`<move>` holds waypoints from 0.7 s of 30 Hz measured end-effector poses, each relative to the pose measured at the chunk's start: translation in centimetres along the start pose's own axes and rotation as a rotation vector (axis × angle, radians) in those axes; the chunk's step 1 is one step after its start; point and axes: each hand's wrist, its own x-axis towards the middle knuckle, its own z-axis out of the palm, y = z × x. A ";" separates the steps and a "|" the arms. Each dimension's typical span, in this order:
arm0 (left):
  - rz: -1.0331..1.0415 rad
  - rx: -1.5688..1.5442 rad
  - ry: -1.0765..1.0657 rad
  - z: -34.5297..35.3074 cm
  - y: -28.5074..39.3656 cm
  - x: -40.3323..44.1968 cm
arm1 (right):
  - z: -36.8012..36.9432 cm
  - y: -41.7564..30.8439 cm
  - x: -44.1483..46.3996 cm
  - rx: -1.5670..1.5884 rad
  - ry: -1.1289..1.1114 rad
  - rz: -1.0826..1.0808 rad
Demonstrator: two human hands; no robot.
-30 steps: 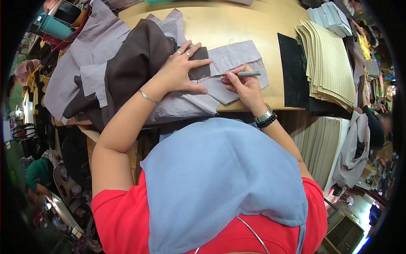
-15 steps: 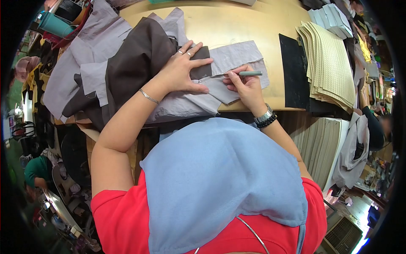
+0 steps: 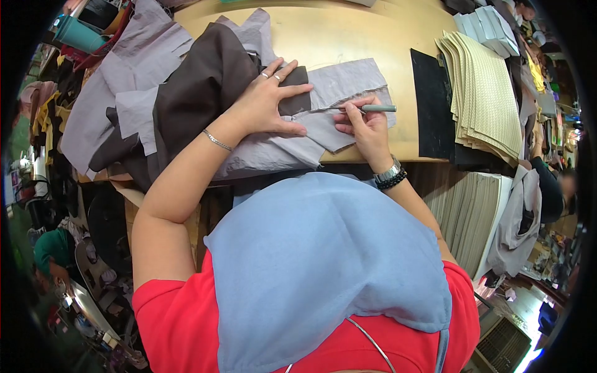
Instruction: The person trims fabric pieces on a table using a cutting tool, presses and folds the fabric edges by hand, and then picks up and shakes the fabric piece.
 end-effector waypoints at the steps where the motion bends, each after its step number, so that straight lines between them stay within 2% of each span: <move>1: 0.003 -0.003 0.003 0.1 -0.1 0.0 | 0.0 0.0 0.0 0.004 0.002 -0.002; 13: 0.000 0.002 -0.008 -0.1 0.1 0.0 | 0.6 -0.4 0.3 -0.219 -0.058 -0.013; 19: 0.004 0.011 -0.003 0.0 0.0 0.0 | 0.8 -0.5 0.3 -0.220 -0.044 0.011; 21: 0.003 0.014 -0.005 0.0 0.1 0.0 | 0.5 -0.3 0.2 -0.115 -0.014 0.006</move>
